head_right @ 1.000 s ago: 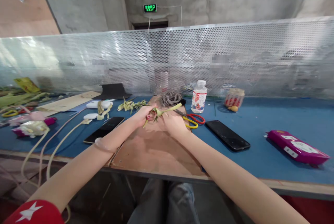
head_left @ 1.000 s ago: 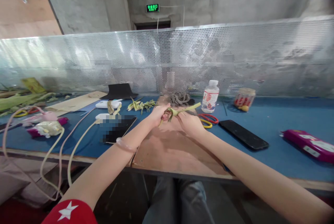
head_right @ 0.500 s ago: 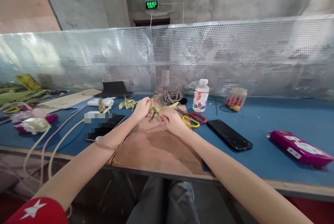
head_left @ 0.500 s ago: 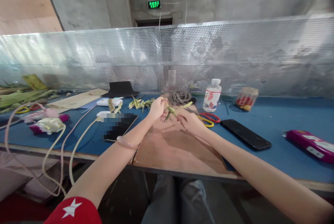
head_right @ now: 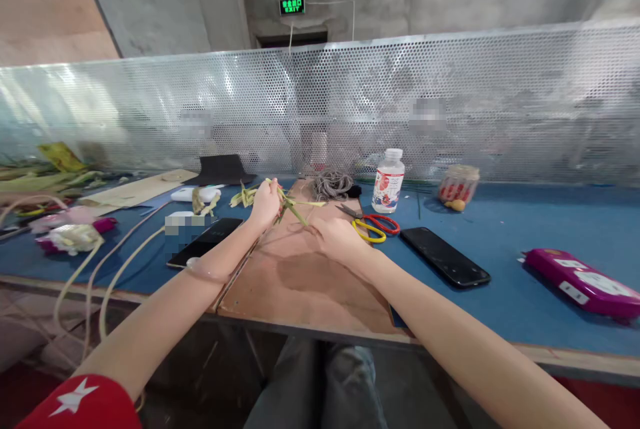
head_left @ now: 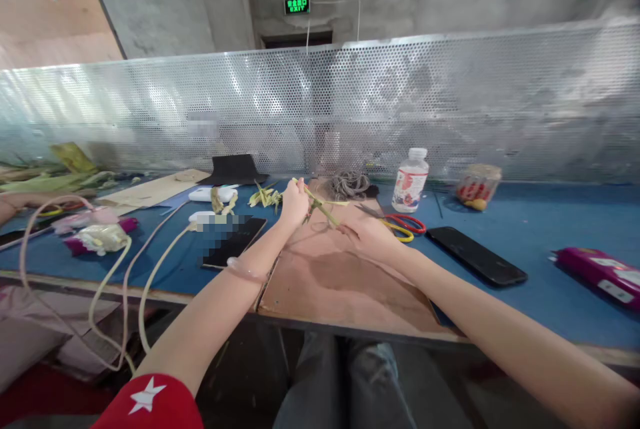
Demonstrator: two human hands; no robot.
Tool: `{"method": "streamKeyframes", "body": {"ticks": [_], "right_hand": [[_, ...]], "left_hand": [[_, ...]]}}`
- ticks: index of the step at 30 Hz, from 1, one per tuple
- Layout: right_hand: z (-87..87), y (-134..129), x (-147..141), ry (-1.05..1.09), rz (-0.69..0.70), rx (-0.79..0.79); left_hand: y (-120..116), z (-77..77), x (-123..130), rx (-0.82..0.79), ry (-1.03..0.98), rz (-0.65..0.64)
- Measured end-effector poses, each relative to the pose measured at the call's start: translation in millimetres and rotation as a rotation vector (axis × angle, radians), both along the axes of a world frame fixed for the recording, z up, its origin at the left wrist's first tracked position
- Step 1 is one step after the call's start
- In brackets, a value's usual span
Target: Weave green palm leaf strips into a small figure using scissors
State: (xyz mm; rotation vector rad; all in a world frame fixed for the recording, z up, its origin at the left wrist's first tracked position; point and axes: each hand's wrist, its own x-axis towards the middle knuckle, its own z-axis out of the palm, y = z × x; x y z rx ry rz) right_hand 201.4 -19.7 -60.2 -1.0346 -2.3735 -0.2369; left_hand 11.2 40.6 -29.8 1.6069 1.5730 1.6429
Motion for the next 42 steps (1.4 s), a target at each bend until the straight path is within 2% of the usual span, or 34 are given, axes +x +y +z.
{"method": "streamKeyframes", "body": {"ticks": [2,4,8,12,16,18,20,24,26,33,36,42], "right_hand": [[-0.9,0,1,0.006,0.014,0.018],[-2.4,3,4,0.051,0.046,0.067],[-1.1,8,12,0.222,0.046,0.292],[5.6,2,11,0.278,-0.031,0.521],[8.2,-3,1,0.191,-0.162,0.641],[7.6,0,0,0.155,-0.213,0.632],[6.5,6,2,0.142,-0.208,0.591],[4.4,15,8,0.029,0.009,0.514],[3.5,16,7,0.008,0.048,0.500],[0.3,12,2,-0.083,-0.023,0.454],[1.3,10,3,-0.138,-0.028,0.418],[2.8,8,4,-0.233,-0.061,0.282]], "left_hand": [[-1,-0.5,2,-0.008,-0.046,-0.027],[-3,-0.9,3,-0.016,-0.062,-0.106],[-7,-1.7,5,0.016,-0.031,-0.270],[-10,-3.0,6,0.074,0.043,-0.336],[-11,-5.6,7,0.091,0.071,-0.364],[-11,-6.8,8,0.085,0.063,-0.396],[-11,-7.5,10,0.075,0.048,-0.431],[-10,-7.1,13,0.069,0.010,-0.481],[-12,-6.5,14,0.060,0.019,-0.499],[-21,-5.3,15,-0.006,0.216,-0.627],[-22,-4.4,15,-0.040,0.239,-0.639],[-22,-4.4,17,0.022,0.232,-0.605]]}}
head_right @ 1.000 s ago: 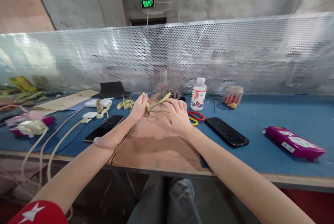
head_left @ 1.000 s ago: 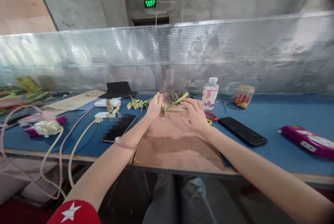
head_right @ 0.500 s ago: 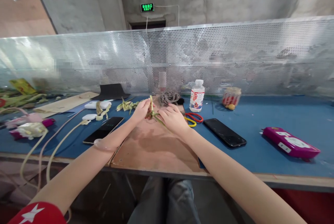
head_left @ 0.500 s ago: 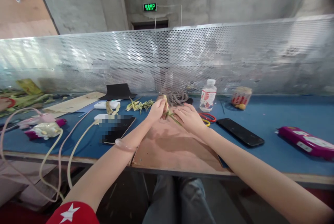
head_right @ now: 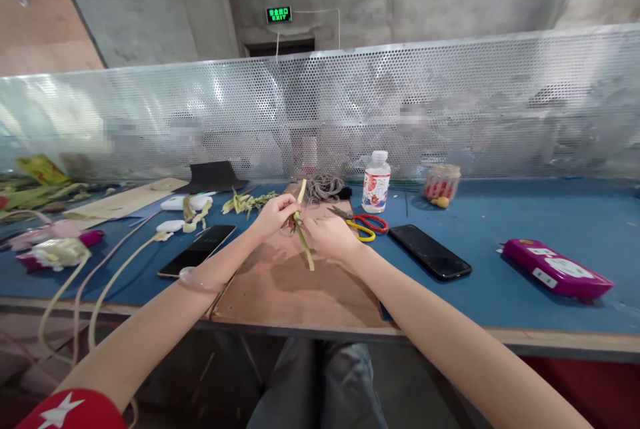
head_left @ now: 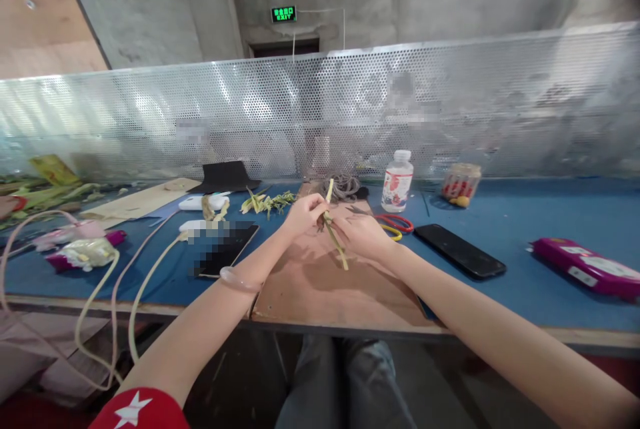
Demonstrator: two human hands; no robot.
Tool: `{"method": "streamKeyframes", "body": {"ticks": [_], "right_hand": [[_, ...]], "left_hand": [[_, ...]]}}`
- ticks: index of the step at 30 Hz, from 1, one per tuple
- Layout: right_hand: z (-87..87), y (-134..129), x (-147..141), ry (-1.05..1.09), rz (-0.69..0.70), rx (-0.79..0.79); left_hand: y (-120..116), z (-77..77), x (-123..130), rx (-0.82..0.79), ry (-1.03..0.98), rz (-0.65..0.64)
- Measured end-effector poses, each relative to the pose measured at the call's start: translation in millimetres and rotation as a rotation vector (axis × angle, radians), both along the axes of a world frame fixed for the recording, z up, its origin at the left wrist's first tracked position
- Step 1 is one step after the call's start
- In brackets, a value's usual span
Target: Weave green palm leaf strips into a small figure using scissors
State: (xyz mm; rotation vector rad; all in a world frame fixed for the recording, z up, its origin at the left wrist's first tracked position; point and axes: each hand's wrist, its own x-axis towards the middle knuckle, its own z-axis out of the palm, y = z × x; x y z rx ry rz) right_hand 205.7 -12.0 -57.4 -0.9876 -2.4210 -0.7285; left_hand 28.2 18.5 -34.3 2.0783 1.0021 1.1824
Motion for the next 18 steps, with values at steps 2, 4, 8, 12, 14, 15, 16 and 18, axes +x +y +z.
{"method": "streamKeyframes", "body": {"ticks": [2,4,8,12,14,15,16,18], "right_hand": [[-0.7,1,2,-0.010,0.000,-0.021],[-1.7,1,4,-0.011,0.019,-0.020],[-2.8,1,5,-0.028,0.069,-0.001],[-2.5,-3,2,0.128,0.056,-0.056],[-2.2,-6,1,0.282,0.065,-0.114],[-1.9,-7,0,0.348,0.077,-0.156],[-1.7,-8,0,0.398,0.094,-0.207],[-0.9,-9,-1,0.465,0.144,-0.329]], "left_hand": [[1,-1.4,1,0.009,-0.002,0.020],[1,-3.2,3,0.021,-0.006,0.040],[2,-4.9,6,0.048,-0.011,0.078],[0,-2.1,4,0.014,-0.019,0.032],[-1,-0.5,2,0.015,0.001,0.015],[-2,0.0,2,0.024,0.015,0.012],[-3,0.3,1,0.033,0.027,0.009],[-5,0.7,1,0.041,0.045,0.002]]}}
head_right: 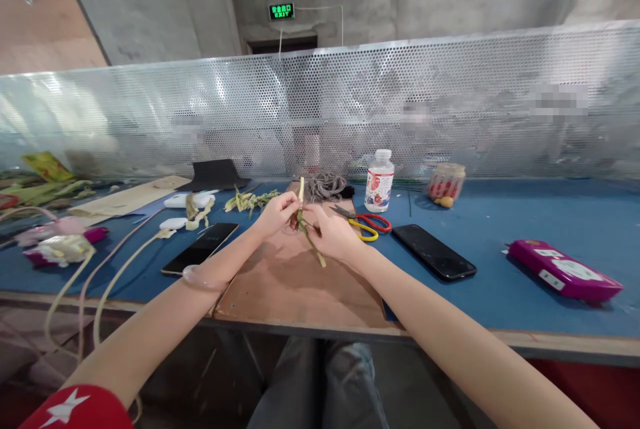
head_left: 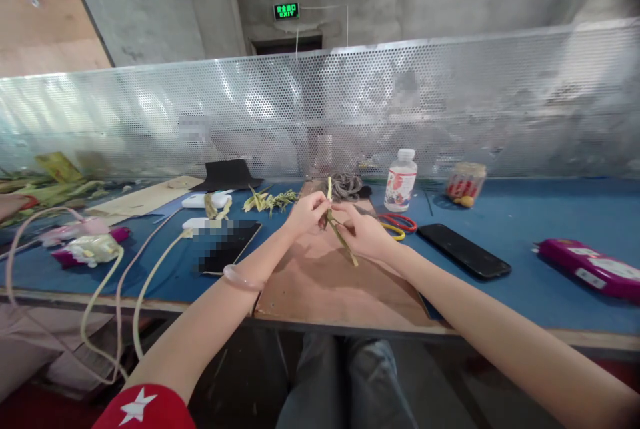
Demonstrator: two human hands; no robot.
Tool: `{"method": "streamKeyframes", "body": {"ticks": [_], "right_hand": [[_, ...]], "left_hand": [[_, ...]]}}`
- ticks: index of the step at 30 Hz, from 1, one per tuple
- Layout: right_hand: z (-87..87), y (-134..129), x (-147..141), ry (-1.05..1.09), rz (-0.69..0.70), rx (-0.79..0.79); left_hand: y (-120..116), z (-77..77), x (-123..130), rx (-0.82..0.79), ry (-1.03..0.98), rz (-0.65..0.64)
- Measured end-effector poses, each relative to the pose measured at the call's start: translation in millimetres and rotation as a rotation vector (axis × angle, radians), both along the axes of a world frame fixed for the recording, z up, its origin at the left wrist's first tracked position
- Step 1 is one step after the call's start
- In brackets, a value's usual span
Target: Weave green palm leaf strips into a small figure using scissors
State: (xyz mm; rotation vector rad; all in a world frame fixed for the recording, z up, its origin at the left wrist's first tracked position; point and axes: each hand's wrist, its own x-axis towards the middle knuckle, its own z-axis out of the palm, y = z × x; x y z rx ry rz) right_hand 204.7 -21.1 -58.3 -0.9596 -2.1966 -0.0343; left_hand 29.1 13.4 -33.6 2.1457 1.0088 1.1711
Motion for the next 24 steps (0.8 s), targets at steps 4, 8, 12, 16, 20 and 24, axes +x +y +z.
{"method": "streamKeyframes", "body": {"ticks": [4,8,12,16,20,24], "right_hand": [[2.4,-1,-1,0.127,0.172,-0.216],[4.9,-1,1,0.205,0.284,-0.385],[7.8,0,4,0.212,0.292,-0.434],[10.5,-1,5,0.224,0.300,-0.508],[11.4,-1,6,0.195,0.282,-0.453],[10.8,-1,5,0.206,0.243,-0.407]], "left_hand": [[-5,1.1,0,0.011,0.053,0.002],[-7,2.2,0,0.081,0.195,0.057],[-4,-0.3,3,0.127,0.272,0.101],[-1,-4.7,6,0.160,0.256,0.140],[2,-8.2,7,0.156,0.219,0.172],[6,-10.4,8,0.210,0.215,0.277]]}}
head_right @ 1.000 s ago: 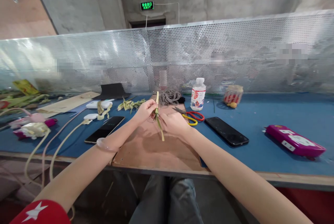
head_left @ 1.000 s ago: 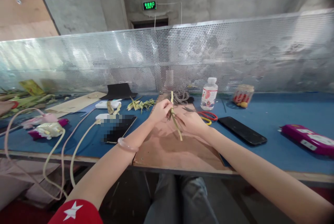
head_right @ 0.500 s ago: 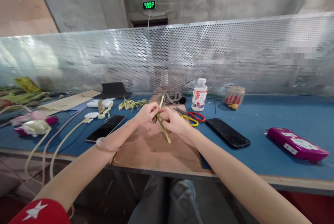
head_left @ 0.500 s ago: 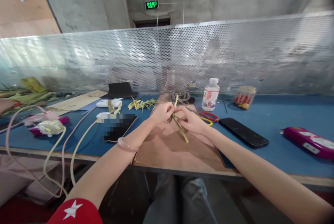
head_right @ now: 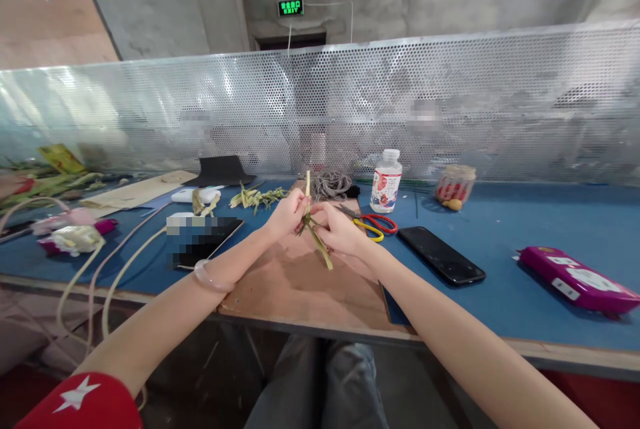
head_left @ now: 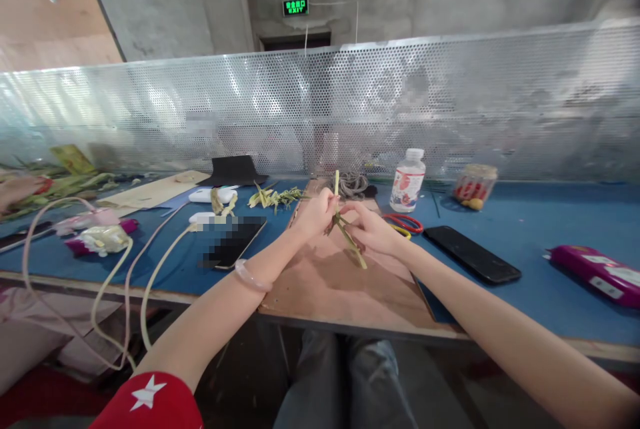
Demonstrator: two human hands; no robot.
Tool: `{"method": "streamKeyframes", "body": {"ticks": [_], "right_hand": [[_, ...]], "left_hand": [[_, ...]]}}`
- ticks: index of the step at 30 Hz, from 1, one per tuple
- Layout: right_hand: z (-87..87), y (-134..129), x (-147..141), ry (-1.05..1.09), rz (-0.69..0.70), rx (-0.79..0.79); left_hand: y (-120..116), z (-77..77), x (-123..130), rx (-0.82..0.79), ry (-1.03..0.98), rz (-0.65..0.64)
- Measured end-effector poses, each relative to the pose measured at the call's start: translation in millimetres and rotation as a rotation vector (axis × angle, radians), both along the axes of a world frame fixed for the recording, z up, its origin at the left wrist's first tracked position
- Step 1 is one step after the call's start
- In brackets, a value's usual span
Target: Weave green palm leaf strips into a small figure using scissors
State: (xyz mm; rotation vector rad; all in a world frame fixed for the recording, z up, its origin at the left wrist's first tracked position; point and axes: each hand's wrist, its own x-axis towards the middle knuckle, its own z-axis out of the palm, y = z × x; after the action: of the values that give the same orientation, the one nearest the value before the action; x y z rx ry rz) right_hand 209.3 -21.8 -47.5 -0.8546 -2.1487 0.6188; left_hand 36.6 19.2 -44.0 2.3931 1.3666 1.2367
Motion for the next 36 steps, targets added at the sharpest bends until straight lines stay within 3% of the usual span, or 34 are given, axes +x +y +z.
{"method": "streamKeyframes", "body": {"ticks": [5,13,17,20,27,30,36], "right_hand": [[-0.7,2,-4,0.028,-0.087,0.052],[5.6,5,-2,-0.175,-0.026,0.422],[3.3,5,-1,-0.221,-0.030,0.488],[-5.1,9,0,-0.253,-0.079,0.463],[-18.9,19,-1,-0.197,-0.161,0.379],[-19.2,16,-4,-0.098,-0.170,0.412],[-12.7,3,-7,-0.110,-0.244,0.378]], "left_hand": [[3,0.1,0,0.095,-0.043,0.127],[2,2.3,1,0.169,-0.135,0.145],[-1,5.3,1,0.146,-0.168,0.147],[-2,7.9,0,0.066,-0.202,0.070],[-5,9.4,-1,-0.192,-0.301,-0.268],[-7,9.2,-2,-0.184,-0.216,-0.288],[-8,8.8,-2,-0.244,-0.179,-0.288]]}}
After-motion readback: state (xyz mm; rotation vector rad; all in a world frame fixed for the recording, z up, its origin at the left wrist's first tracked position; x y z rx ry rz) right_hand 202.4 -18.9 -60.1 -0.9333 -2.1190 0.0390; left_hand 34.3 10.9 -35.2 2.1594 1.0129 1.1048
